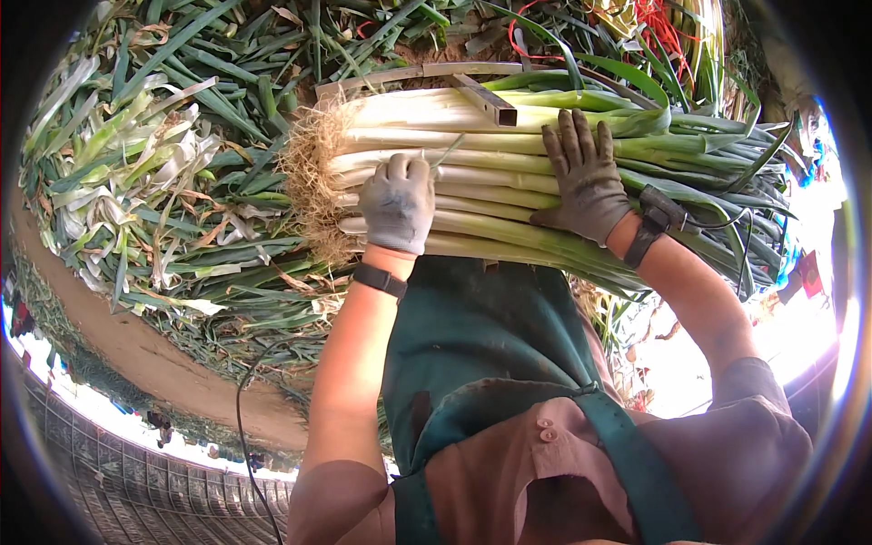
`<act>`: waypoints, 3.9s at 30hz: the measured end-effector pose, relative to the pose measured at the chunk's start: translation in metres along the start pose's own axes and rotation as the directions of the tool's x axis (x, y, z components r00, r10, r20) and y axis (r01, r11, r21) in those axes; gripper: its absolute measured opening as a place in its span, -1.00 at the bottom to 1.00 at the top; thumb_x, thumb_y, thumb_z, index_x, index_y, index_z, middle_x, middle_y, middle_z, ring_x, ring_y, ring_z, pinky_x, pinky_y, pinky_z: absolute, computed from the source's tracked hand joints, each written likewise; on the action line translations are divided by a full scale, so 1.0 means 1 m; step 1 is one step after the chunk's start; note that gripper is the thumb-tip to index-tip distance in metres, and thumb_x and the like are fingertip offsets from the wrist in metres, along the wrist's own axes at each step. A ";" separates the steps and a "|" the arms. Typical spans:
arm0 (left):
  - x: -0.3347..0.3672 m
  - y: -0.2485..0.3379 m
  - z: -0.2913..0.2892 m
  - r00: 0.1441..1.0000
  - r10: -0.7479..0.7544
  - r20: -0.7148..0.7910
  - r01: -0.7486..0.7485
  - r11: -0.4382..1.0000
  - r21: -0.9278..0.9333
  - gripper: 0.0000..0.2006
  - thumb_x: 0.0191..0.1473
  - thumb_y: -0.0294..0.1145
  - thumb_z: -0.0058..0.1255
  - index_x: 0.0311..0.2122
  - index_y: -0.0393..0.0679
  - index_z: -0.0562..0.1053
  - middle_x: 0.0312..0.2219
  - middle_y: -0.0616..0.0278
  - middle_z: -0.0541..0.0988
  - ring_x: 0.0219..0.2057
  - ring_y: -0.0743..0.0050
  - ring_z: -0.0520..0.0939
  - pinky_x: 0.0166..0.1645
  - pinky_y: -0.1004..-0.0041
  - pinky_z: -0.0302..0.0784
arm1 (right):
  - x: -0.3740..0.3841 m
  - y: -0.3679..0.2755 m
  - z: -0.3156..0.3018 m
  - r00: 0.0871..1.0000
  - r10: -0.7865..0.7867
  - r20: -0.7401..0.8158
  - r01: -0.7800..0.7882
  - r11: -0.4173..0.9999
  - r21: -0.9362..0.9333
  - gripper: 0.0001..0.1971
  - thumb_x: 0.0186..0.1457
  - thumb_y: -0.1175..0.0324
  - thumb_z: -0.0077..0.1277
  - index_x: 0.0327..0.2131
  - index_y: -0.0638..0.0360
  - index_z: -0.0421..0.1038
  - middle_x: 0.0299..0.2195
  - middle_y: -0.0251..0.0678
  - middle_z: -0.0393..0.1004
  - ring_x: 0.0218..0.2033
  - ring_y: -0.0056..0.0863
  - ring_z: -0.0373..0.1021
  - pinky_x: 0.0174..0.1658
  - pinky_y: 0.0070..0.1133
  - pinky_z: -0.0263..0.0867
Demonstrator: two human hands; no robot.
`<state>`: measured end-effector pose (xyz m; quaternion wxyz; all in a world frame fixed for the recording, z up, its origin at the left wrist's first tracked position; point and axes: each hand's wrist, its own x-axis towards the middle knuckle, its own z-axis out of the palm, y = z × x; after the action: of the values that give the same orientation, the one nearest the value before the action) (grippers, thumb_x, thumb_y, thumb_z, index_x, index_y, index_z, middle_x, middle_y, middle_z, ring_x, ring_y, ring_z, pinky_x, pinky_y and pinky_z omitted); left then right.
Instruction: The recorder cleans, organizes, and bundles leeks using a metal crate guide and a red strap.
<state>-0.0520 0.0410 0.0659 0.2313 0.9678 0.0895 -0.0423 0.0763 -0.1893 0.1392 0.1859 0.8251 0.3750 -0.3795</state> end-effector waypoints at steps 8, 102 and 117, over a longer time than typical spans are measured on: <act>0.028 -0.032 0.003 0.926 -0.305 -0.221 0.227 0.920 -0.319 -0.91 0.04 -0.51 0.02 -0.30 -0.16 0.49 -0.24 0.14 0.55 -0.28 0.14 0.60 -0.18 0.31 0.54 | -0.001 0.000 -0.002 1.000 0.008 -0.019 -0.007 0.999 0.046 0.24 -0.27 -0.38 0.11 0.30 0.31 -0.15 0.33 0.12 -0.21 0.38 -0.01 -0.33 0.34 -0.06 -0.49; 0.048 -0.046 0.051 0.998 0.054 -0.032 -0.053 0.998 0.030 -0.81 0.13 -0.41 -0.18 -0.29 -0.30 0.44 -0.35 -0.05 0.51 -0.27 -0.11 0.48 -0.11 0.08 0.36 | -0.050 0.260 0.136 0.701 0.659 -0.274 -0.192 0.544 0.817 -0.64 0.13 0.24 -0.24 -0.19 0.17 0.52 -0.10 -0.18 0.50 -0.02 -0.18 0.36 0.10 -0.42 0.22; 0.053 -0.044 0.060 0.988 0.099 -0.115 -0.102 0.995 -0.015 -0.90 0.01 -0.38 -0.07 -0.37 -0.15 0.40 -0.35 0.10 0.51 -0.25 0.04 0.49 -0.05 0.16 0.36 | -0.034 0.097 -0.040 0.945 0.017 -0.328 0.091 0.946 0.312 0.00 -0.29 -0.09 0.24 0.19 0.28 0.09 0.22 0.00 0.11 0.27 -0.07 0.01 0.30 -0.24 -0.13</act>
<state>-0.0106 0.0606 -0.0137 0.2375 0.9695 0.0541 0.0259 0.1547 -0.2448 0.1931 -0.0236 0.8883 0.3491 -0.2976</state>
